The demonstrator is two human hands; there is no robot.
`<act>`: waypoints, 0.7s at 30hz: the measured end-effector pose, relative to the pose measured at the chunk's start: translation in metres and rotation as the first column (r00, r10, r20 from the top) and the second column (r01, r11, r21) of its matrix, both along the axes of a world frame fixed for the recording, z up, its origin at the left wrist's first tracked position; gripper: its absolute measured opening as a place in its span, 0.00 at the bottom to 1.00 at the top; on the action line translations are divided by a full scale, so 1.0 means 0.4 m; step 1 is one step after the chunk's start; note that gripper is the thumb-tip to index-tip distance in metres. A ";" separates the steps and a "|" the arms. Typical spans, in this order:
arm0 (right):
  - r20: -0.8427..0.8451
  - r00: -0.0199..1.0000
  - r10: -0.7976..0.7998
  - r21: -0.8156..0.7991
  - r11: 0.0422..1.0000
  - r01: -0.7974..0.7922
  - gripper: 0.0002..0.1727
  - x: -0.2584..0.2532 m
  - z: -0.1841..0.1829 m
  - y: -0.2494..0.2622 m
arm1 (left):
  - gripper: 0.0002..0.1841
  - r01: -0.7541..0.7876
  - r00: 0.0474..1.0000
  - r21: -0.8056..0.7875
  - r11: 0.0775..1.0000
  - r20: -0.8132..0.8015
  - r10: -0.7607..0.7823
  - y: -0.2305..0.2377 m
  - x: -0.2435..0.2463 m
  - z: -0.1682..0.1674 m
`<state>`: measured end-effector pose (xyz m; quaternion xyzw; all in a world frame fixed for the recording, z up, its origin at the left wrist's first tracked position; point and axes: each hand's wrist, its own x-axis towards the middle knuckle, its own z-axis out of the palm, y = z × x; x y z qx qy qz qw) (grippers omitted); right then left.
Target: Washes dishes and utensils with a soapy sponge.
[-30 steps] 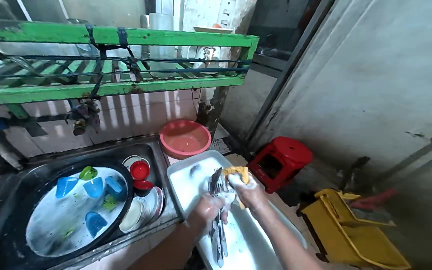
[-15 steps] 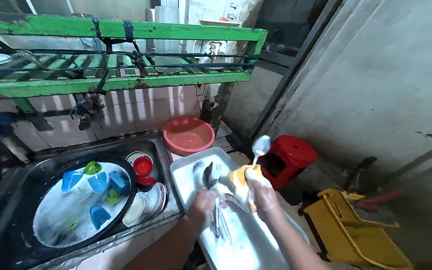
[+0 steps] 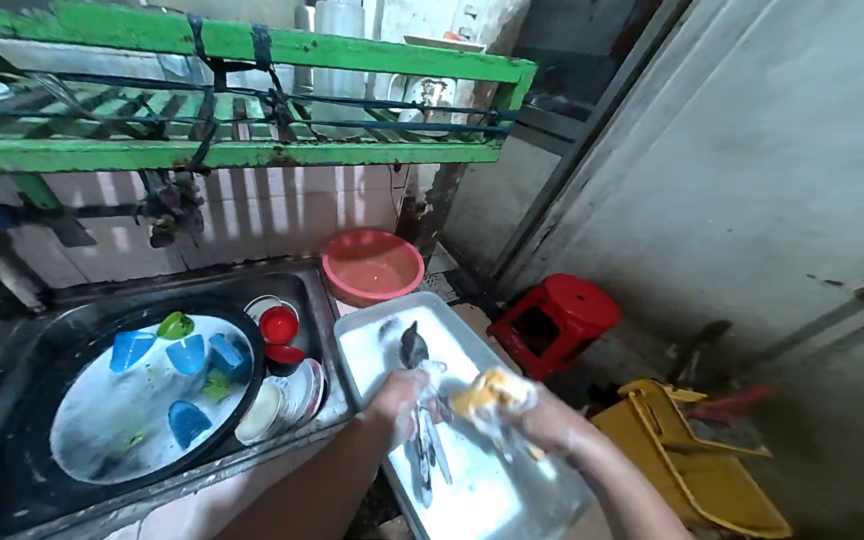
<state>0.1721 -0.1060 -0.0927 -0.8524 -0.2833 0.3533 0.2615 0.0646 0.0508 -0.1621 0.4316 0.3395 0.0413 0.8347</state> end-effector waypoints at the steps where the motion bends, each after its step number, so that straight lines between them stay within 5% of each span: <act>1: -0.006 0.997 -0.071 0.159 0.985 0.071 0.25 0.000 0.008 0.012 | 0.11 0.084 0.996 0.037 0.996 -0.037 -0.082 -0.010 -0.003 0.003; 4: 0.067 0.998 -0.008 0.260 0.966 -0.010 0.27 -0.019 -0.005 0.063 | 0.19 0.259 0.962 0.099 0.961 -0.114 -0.248 -0.031 -0.008 0.018; 5: 0.129 0.991 0.015 0.257 0.965 -0.048 0.27 -0.029 -0.020 0.077 | 0.15 0.287 0.953 0.119 0.951 -0.133 -0.271 -0.032 -0.008 0.017; 10: 0.349 0.923 -0.159 0.421 0.907 -0.003 0.15 -0.034 -0.053 0.093 | 0.10 0.247 0.969 0.036 0.968 0.019 -0.248 -0.017 -0.011 0.004; 12: 0.326 0.891 -0.316 0.494 0.860 0.124 0.15 0.012 -0.052 0.079 | 0.11 0.192 0.979 -0.012 0.981 0.075 -0.191 -0.014 -0.013 0.002; 15: 0.056 0.870 -0.491 0.564 0.734 0.378 0.20 0.049 -0.035 0.055 | 0.08 0.125 0.991 0.019 0.992 0.049 -0.126 -0.010 -0.008 -0.008; 18: -0.054 0.979 -0.196 0.533 0.824 0.194 0.26 0.017 -0.041 0.039 | 0.08 0.185 0.982 0.025 0.982 0.019 -0.185 -0.015 -0.010 0.006; 21: 0.199 0.967 0.158 0.428 0.874 -0.231 0.20 -0.014 -0.054 0.062 | 0.12 0.286 0.956 0.015 0.958 0.072 -0.286 -0.017 -0.021 -0.001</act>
